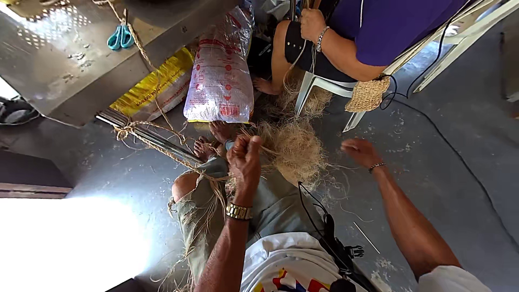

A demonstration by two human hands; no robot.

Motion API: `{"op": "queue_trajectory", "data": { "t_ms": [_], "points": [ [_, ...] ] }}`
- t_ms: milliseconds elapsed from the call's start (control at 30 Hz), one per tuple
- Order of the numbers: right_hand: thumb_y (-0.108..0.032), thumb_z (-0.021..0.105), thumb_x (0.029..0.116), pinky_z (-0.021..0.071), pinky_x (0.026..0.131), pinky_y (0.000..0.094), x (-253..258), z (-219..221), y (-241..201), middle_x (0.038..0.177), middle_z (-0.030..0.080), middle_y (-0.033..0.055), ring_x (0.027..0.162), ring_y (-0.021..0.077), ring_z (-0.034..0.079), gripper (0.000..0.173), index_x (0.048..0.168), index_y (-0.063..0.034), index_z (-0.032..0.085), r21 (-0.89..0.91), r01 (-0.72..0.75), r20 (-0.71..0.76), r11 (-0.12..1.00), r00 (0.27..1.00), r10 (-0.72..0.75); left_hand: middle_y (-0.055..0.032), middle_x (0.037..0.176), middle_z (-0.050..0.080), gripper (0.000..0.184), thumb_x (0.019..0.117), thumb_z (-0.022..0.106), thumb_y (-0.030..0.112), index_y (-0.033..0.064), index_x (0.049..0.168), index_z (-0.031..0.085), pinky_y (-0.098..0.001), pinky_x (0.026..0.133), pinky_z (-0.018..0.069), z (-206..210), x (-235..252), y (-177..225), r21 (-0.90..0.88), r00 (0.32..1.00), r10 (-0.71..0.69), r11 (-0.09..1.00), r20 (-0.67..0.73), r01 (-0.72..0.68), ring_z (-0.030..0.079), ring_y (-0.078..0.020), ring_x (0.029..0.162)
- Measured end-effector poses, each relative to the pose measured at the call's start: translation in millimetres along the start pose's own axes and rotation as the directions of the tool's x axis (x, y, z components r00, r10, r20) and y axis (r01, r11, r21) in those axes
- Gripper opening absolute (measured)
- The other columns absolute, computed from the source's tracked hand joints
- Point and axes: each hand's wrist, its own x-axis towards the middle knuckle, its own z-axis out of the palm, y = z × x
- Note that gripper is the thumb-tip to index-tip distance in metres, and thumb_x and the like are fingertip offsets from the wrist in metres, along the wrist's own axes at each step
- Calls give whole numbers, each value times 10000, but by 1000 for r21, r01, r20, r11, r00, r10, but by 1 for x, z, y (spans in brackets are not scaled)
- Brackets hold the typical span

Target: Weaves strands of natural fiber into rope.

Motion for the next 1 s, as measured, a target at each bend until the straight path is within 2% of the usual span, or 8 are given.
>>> {"op": "queue_trajectory", "data": {
  "t_ms": [133, 233, 267, 333, 400, 633, 800, 1000],
  "points": [
    [-144, 593, 989, 601, 903, 402, -17, 40, -117, 1149, 702, 160, 1027, 213, 702, 320, 1245, 42, 641, 499, 390, -123, 774, 916, -383, 44, 727, 596, 136, 939, 688, 93, 74, 812, 642, -226, 634, 500, 35, -17, -8, 55, 989, 126, 990, 80, -131, 562, -30, 653],
    [-101, 598, 997, 610, 828, 296, -33, 67, -175, 1021, 707, 73, 886, 107, 698, 273, 1226, 43, 631, 777, 290, -22, 559, 900, -436, 13, 747, 637, 125, 928, 653, 25, 43, 806, 675, -216, 662, 556, 45, -25, -7, 46, 988, 143, 988, 64, -146, 626, -37, 688],
    [-100, 603, 1002, 590, 714, 249, -35, 73, -183, 930, 699, 44, 768, 76, 671, 235, 1195, 28, 641, 833, 217, 7, 509, 916, -402, 16, 743, 642, 131, 928, 640, 11, 37, 805, 675, -208, 675, 550, 43, -25, -6, 46, 989, 143, 988, 48, -145, 628, -29, 694],
    [-87, 631, 988, 417, 485, 183, -36, 80, -190, 738, 629, 2, 539, 26, 505, 149, 1100, -2, 679, 908, 91, 50, 410, 946, -320, 30, 715, 627, 145, 925, 639, -1, 44, 789, 662, -194, 661, 517, 36, -23, -7, 28, 989, 148, 988, 28, -149, 599, -17, 673],
    [-59, 653, 963, 350, 440, 168, -36, 83, -192, 683, 601, -19, 484, 3, 432, 60, 1003, -27, 683, 931, 58, 53, 361, 955, -290, 49, 683, 602, 177, 919, 630, -16, 61, 760, 640, -183, 625, 491, 32, -22, -8, -14, 991, 130, 991, 13, -129, 571, -8, 637],
    [-11, 671, 938, 437, 499, 163, -42, 89, -198, 742, 674, -11, 533, -3, 518, 19, 953, -15, 682, 893, 178, -49, 413, 952, -303, 42, 640, 598, 225, 936, 580, -45, 72, 747, 605, -208, 596, 512, 30, -29, -9, -200, 998, -54, 979, -25, 48, 583, -39, 593],
    [6, 668, 923, 554, 674, 184, -44, 96, -196, 839, 723, 17, 678, 9, 638, 13, 928, 7, 681, 774, 353, -178, 525, 918, -355, 18, 655, 631, 215, 936, 589, -40, 57, 747, 623, -217, 603, 525, 23, -31, -12, -215, 995, -90, 973, -41, 79, 600, -53, 597],
    [-40, 611, 928, 474, 585, 192, -43, 101, -184, 705, 636, 28, 607, 19, 552, 115, 869, 10, 696, 405, 570, -296, 715, 822, -487, 31, 663, 616, 177, 927, 620, 13, 88, 767, 614, -231, 585, 501, 16, -34, -11, -136, 985, -165, 978, -56, 156, 560, -57, 569]
  ]
}}
